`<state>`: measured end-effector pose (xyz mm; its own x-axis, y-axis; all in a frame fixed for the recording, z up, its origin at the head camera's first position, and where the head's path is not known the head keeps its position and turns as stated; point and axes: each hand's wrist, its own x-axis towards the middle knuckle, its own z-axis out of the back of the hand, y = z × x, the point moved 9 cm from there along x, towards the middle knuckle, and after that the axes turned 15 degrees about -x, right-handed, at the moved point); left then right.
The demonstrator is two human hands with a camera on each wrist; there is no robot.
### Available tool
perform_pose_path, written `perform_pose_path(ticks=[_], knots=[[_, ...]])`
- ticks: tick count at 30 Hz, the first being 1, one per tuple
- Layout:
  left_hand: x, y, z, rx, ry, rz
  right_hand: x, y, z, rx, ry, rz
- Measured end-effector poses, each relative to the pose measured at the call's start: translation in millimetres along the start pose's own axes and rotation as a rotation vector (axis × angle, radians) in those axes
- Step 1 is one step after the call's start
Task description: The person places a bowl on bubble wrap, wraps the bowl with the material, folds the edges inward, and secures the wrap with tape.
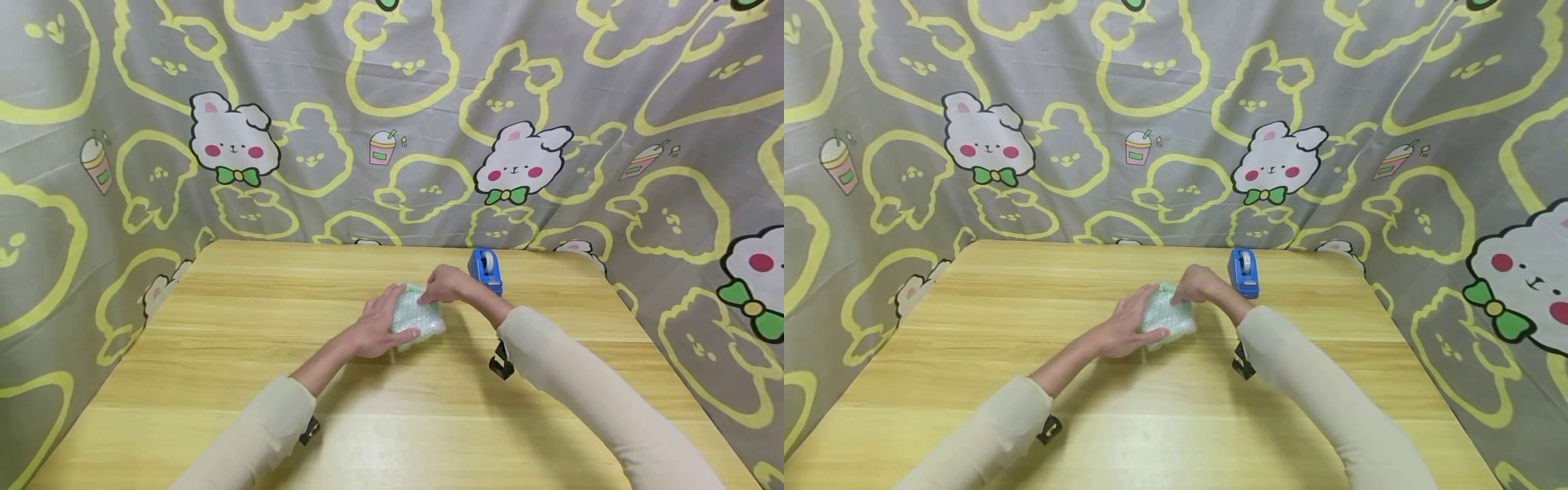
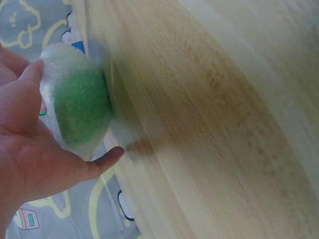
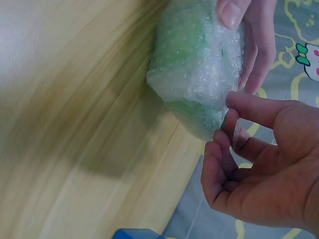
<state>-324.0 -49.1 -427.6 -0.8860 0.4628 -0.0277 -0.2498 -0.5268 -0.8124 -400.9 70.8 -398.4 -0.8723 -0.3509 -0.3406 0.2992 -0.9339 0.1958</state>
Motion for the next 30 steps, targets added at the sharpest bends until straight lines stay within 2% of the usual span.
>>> perform_pose_path(ticks=[7, 11, 14, 21, 25, 30], knots=[[0.2, -1.4, -1.5, 0.02, 0.016, -0.012, 2, 0, 1, -0.174, 0.017, -0.052], [-0.2, -1.5, -1.7, 0.02, 0.023, -0.005, 2, -1, 3, -0.232, 0.012, -0.079], [-0.5, -0.3, -2.2, 0.03, 0.032, 0.015, 0, -3, 3, -0.225, 0.013, -0.097], [-0.7, -2.0, -2.5, 0.074, 0.038, 0.014, -2, -12, 2, -0.211, 0.023, -0.107], [-1.4, -3.0, -2.8, 0.074, 0.037, 0.01, 0, -18, 0, -0.184, 0.024, -0.103], [-1.0, -2.6, -3.1, 0.061, 0.034, 0.022, 4, -23, -8, -0.136, 0.064, -0.092]])
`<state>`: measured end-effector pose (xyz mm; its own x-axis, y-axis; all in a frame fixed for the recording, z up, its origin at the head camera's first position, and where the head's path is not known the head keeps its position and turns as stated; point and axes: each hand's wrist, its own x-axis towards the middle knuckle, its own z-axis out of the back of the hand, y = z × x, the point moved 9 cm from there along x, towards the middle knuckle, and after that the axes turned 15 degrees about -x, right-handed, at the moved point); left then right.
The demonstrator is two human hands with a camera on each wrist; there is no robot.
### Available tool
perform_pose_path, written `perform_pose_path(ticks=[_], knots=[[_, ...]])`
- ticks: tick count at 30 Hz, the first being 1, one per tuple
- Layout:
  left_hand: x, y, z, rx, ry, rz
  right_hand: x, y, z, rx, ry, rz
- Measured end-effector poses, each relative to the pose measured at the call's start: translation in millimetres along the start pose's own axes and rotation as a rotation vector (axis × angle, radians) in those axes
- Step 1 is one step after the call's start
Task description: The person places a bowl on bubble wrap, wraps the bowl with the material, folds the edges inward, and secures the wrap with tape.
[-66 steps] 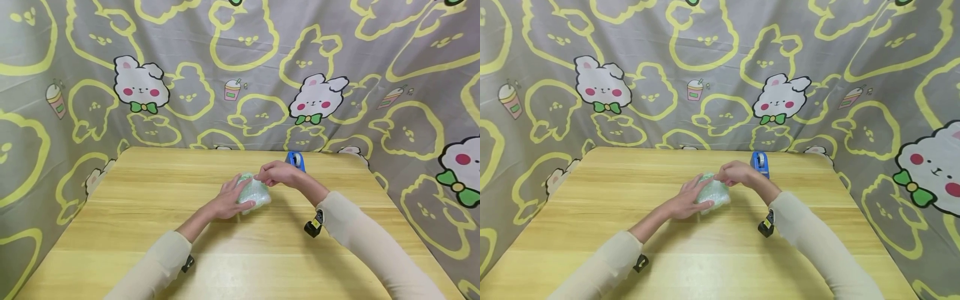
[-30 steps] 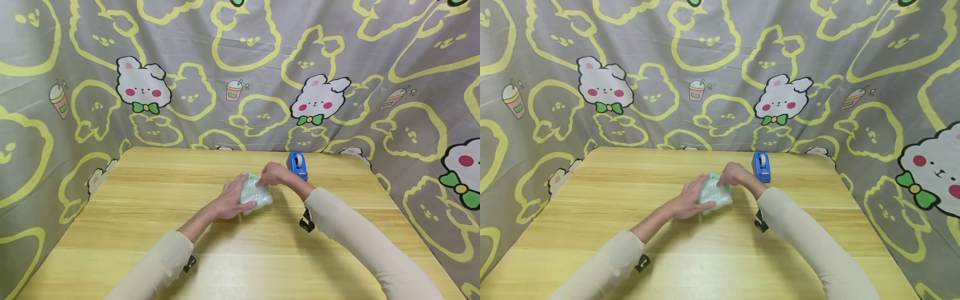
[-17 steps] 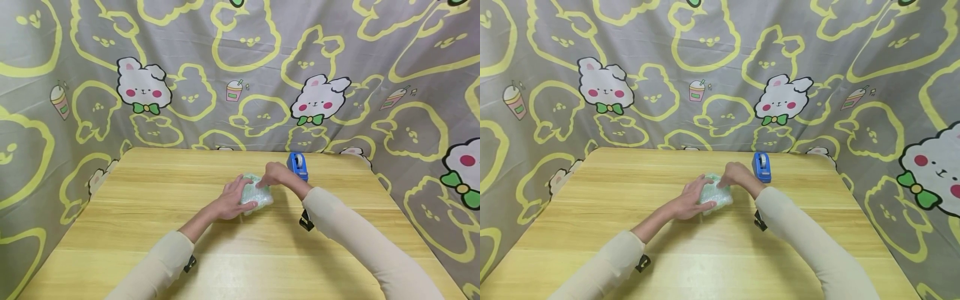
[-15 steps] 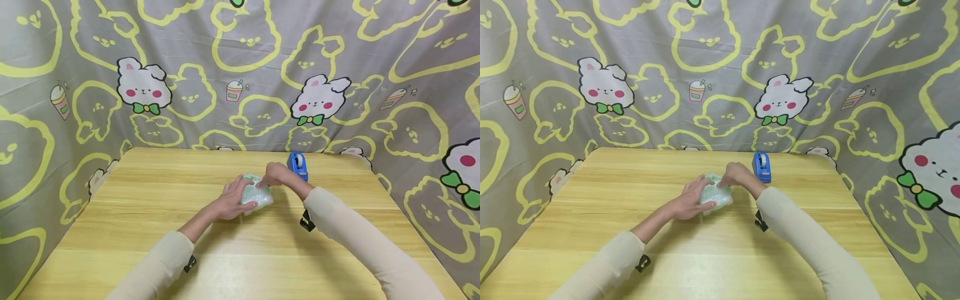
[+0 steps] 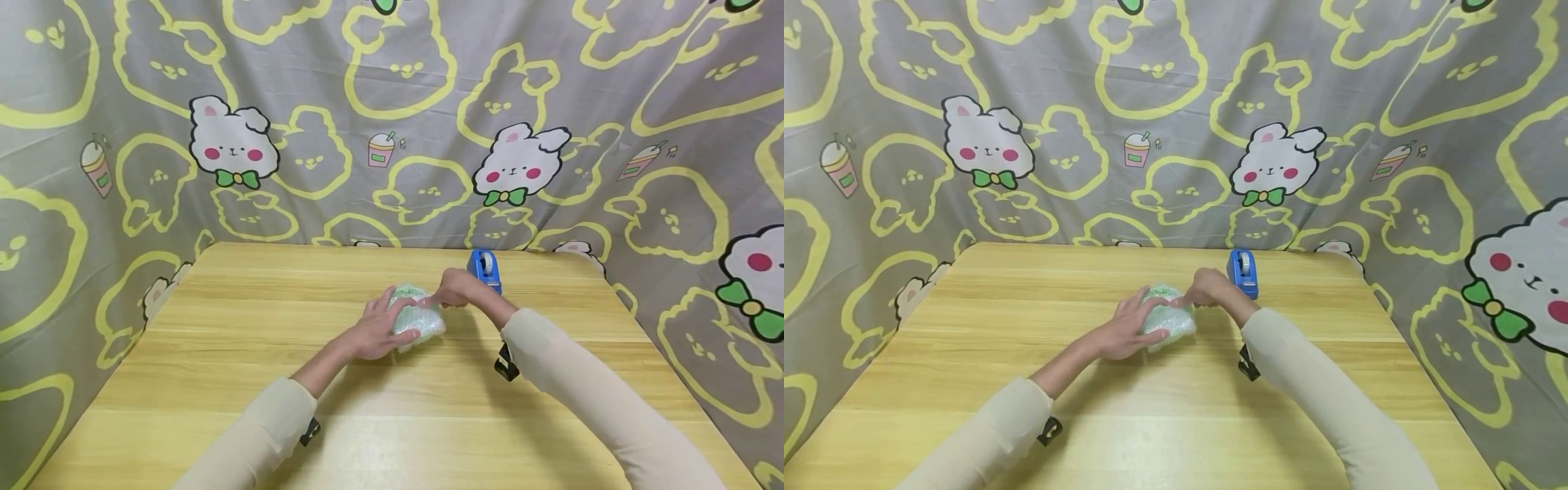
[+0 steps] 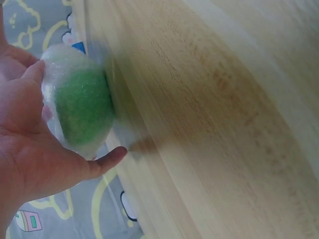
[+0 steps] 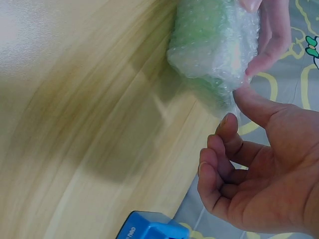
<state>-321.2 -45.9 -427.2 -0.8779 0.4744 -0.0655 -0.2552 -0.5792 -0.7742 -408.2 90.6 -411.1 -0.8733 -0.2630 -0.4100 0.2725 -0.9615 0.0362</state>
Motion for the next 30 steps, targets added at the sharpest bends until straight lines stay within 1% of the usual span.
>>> perform_pose_path(ticks=[3, 8, 12, 17, 19, 26, 30], knots=[[0.1, 0.3, -0.7, -0.001, 0.004, 0.004, 0, -2, -2, 0.029, 0.017, 0.012], [-0.4, -1.6, -0.6, 0.014, 0.004, -0.009, -4, -4, 3, 0.055, -0.003, 0.033], [-0.3, -2.5, -0.5, 0.016, 0.006, -0.013, -11, -5, 11, 0.108, -0.024, 0.065], [-0.4, -1.4, -0.8, 0.029, 0.011, -0.008, -17, -6, 15, 0.18, -0.022, 0.098], [-0.3, -1.3, -0.8, 0.033, 0.012, -0.007, -18, -6, 15, 0.191, -0.021, 0.104], [0.2, -2.4, -1.5, 0.049, 0.017, -0.014, -24, -6, 17, 0.181, -0.008, 0.138], [0.3, -2.2, -1.6, 0.058, 0.015, -0.016, -26, -9, 16, 0.206, 0.0, 0.142]])
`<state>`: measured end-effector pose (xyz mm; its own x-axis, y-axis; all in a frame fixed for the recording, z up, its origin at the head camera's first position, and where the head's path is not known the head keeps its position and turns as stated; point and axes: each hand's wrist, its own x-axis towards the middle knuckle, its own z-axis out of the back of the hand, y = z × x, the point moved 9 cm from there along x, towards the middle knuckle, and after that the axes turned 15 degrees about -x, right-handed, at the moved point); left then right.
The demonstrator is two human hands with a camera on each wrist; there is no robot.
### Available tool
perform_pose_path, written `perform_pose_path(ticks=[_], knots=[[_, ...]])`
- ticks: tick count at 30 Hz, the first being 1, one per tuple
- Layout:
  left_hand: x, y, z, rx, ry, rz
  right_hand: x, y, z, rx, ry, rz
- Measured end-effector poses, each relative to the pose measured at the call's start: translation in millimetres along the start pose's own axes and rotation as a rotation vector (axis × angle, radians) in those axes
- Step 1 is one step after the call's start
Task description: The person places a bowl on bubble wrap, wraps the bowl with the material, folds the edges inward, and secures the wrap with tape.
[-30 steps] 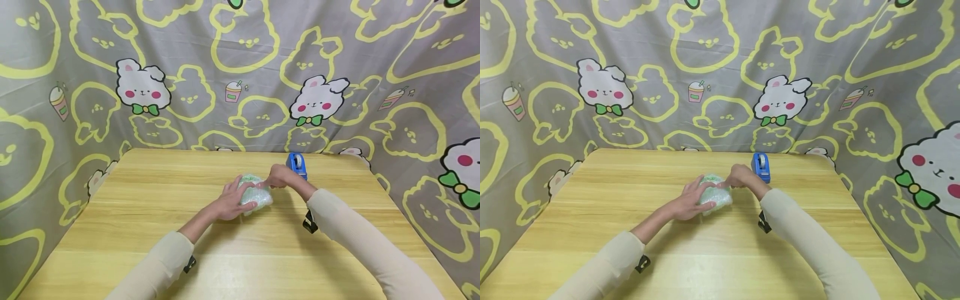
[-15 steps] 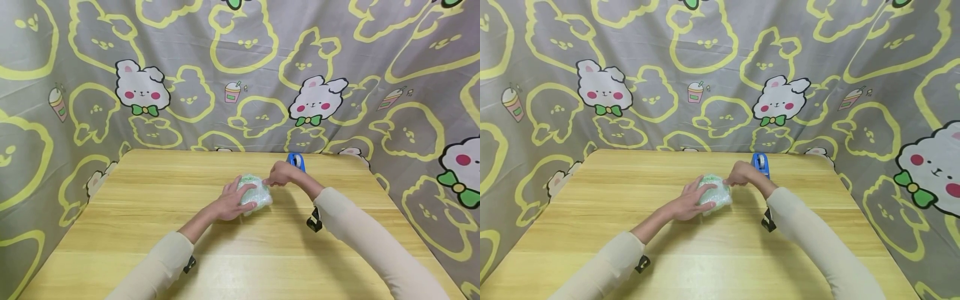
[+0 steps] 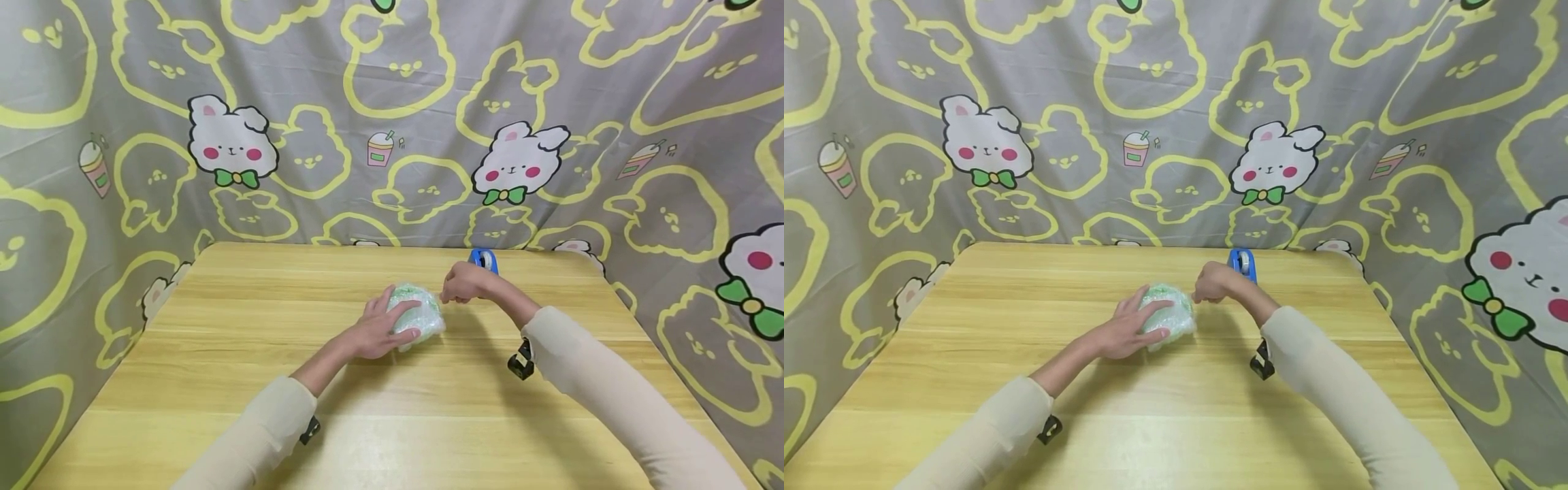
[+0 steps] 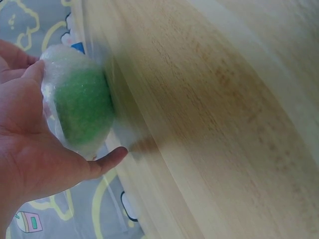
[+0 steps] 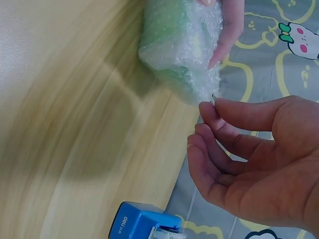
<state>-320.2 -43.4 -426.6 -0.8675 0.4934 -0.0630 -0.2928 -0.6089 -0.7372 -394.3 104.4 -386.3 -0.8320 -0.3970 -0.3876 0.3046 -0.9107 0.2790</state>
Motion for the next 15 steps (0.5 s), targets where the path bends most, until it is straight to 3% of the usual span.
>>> perform_pose_path(ticks=[15], knots=[[1.0, 0.5, -0.4, -0.006, 0.006, -0.017, 10, -18, -18, 0.121, -0.05, -0.025]])
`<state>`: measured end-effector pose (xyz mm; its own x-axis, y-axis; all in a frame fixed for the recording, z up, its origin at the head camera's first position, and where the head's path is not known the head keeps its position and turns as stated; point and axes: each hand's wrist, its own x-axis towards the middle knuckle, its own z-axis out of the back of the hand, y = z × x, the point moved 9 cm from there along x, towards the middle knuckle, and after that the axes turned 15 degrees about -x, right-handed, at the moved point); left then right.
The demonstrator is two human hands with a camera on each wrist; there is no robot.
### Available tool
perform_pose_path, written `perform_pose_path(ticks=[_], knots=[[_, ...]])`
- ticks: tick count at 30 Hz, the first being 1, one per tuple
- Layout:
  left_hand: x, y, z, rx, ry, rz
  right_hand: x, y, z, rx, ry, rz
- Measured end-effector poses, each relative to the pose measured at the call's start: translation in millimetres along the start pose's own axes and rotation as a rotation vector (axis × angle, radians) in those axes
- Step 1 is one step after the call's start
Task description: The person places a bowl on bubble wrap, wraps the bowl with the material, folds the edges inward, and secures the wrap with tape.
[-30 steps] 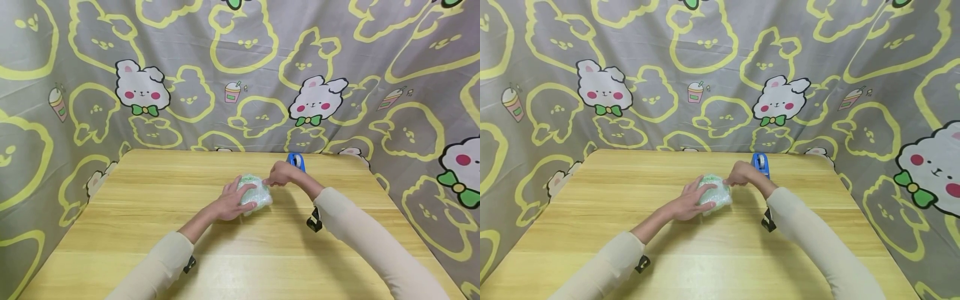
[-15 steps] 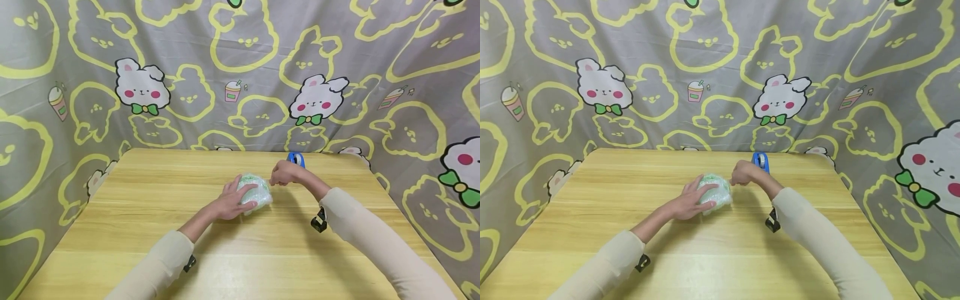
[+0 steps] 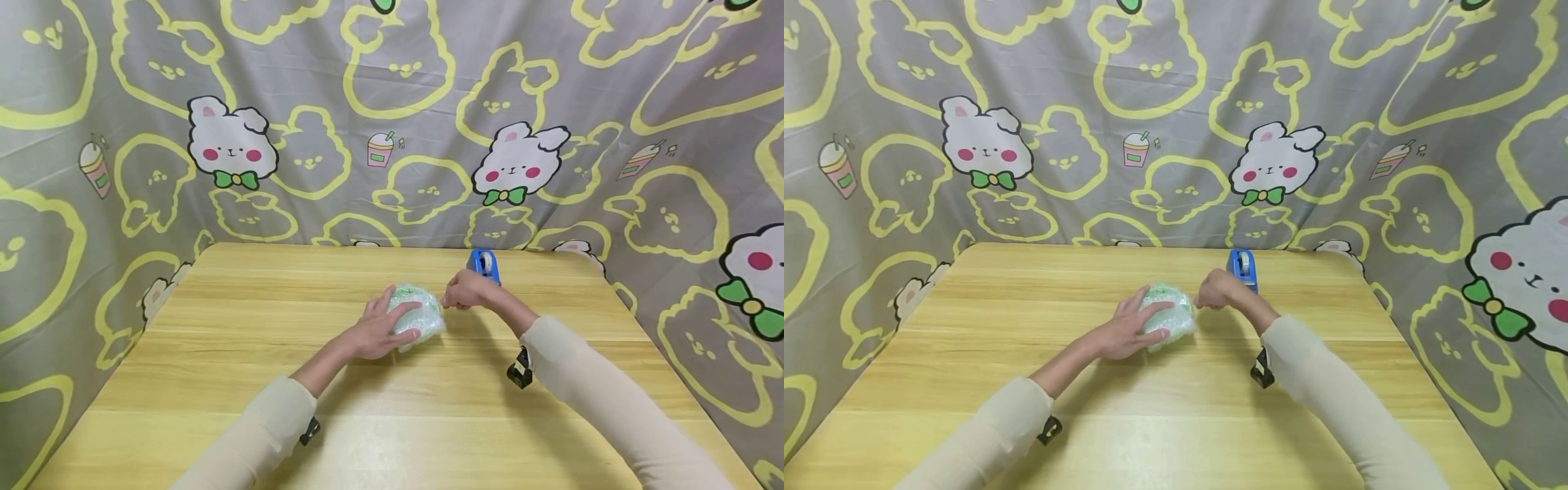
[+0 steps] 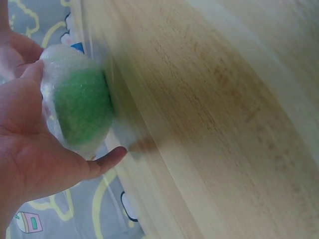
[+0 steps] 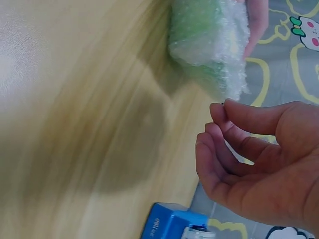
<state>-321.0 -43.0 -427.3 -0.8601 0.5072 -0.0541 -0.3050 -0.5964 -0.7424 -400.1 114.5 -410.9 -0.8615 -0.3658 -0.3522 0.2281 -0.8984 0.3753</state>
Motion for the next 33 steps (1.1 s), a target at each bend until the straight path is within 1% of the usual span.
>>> perform_pose_path(ticks=[3, 7, 10, 14, 16, 18, 21, 24, 29, 31, 33], knots=[[0.2, -1.5, -0.3, 0.001, 0.003, -0.002, 4, -3, -5, 0.042, 0.004, 0.0], [0.7, -1.8, -0.8, 0.002, 0.003, 0.001, 9, -9, -12, 0.101, 0.03, -0.009], [0.9, -1.2, -1.1, 0.001, 0.0, 0.004, 14, -16, -20, 0.198, 0.072, -0.019], [1.1, -1.2, -1.0, -0.004, 0.0, 0.0, 18, -24, -33, 0.377, 0.152, -0.032], [1.1, -1.1, -1.0, -0.005, 0.0, -0.004, 18, -25, -37, 0.429, 0.178, -0.029], [1.7, -0.8, -1.2, -0.004, 0.0, -0.005, 19, -27, -39, 0.462, 0.184, -0.04], [1.8, 0.8, -1.2, 0.001, 0.005, 0.001, 20, -29, -37, 0.476, 0.147, -0.065], [1.3, 1.5, -0.9, 0.003, 0.011, 0.01, 18, -29, -31, 0.443, 0.065, -0.091], [0.7, 0.7, -0.8, 0.001, 0.005, 0.02, 6, -22, -17, 0.305, -0.117, -0.065], [0.4, 0.4, -0.9, 0.0, 0.002, 0.021, 2, -18, -15, 0.289, -0.161, -0.051], [0.3, 0.0, -1.5, -0.004, 0.003, 0.022, 0, -15, -16, 0.297, -0.174, -0.044]])
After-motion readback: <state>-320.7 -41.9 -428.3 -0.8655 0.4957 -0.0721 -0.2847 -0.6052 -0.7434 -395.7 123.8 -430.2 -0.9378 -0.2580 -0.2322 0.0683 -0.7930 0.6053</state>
